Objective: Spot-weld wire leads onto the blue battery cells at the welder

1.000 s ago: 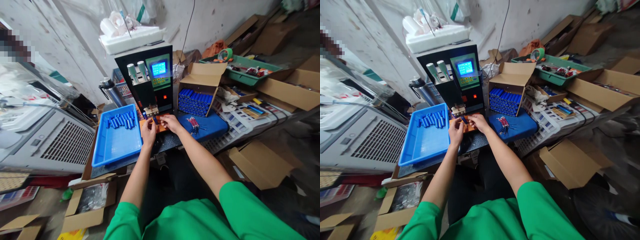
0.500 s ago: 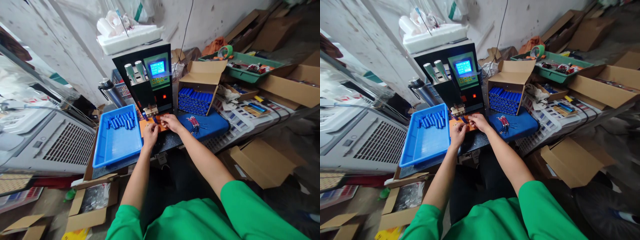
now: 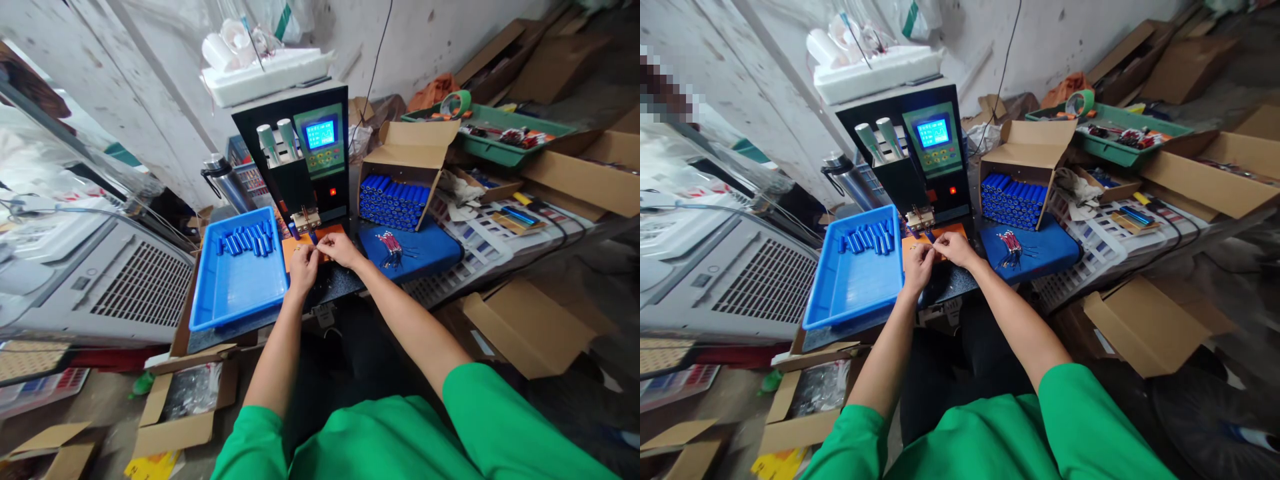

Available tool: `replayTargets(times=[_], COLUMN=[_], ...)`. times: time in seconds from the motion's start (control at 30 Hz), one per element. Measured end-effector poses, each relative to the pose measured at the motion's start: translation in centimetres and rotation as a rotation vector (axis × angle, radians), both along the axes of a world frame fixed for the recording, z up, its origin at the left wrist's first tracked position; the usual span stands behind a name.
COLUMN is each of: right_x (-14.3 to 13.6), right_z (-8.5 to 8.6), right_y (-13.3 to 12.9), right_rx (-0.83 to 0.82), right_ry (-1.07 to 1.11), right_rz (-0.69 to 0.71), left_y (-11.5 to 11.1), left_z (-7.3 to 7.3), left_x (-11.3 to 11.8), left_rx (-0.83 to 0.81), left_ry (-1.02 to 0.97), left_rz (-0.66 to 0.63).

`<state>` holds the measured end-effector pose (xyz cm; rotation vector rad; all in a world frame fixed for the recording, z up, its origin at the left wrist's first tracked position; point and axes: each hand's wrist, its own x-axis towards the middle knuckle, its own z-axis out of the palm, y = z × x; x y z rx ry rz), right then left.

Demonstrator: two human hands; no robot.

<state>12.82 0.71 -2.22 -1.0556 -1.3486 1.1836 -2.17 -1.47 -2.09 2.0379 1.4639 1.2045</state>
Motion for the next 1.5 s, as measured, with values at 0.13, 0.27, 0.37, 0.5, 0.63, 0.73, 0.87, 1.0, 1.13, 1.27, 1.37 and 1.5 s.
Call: replayTargets(times=[0.13,0.27,0.37,0.5,0.63,0.73,0.87,1.0,1.13,1.27,1.37,1.5], right_x=[0.0,0.1,0.2,0.3,0.3,0.2,0.1,0.3,0.5,0.5,0.4,0.3], right_z=[-0.1,0.6,1.2,1.3,1.1,0.9,0.9,1.0,1.1,1.1,1.0,0.9], right_y=[0.0,-0.4,-0.5,-0.5,-0.4,-0.3,-0.1,-0.1,-0.3,-0.4,-0.3,-0.2], right_rx=[0.012,-0.035,-0.073,-0.084,-0.08,-0.082,-0.092,-0.103,-0.109,-0.117,-0.115,-0.101], right_ry=[0.019,0.111,0.196,0.238,0.27,0.321,0.357,0.332,0.385,0.452,0.455,0.473], right_rz=[0.002,-0.031,-0.081,-0.112,-0.151,-0.178,-0.18,-0.123,-0.086,-0.098,-0.111,-0.099], left_y=[-0.1,-0.6,-0.7,-0.1,0.3,0.3,0.2,0.5,1.1,2.3,3.1,3.1], left_z=[0.0,-0.1,-0.3,-0.8,-1.0,-0.8,-0.6,-0.6,-0.3,0.1,0.0,-0.2], left_x=[0.1,0.3,0.4,0.6,0.7,0.8,1.0,1.3,2.1,3.4,4.1,4.0], left_rx=[0.017,0.045,0.111,0.15,0.056,0.026,0.021,-0.042,0.007,0.061,0.022,0.028], left_ry=[-0.028,-0.093,-0.084,0.009,0.098,0.137,0.131,0.063,0.125,0.245,0.305,0.253], left_rz=[0.003,0.035,0.091,0.057,0.013,0.019,0.057,0.158,0.176,0.116,0.133,0.151])
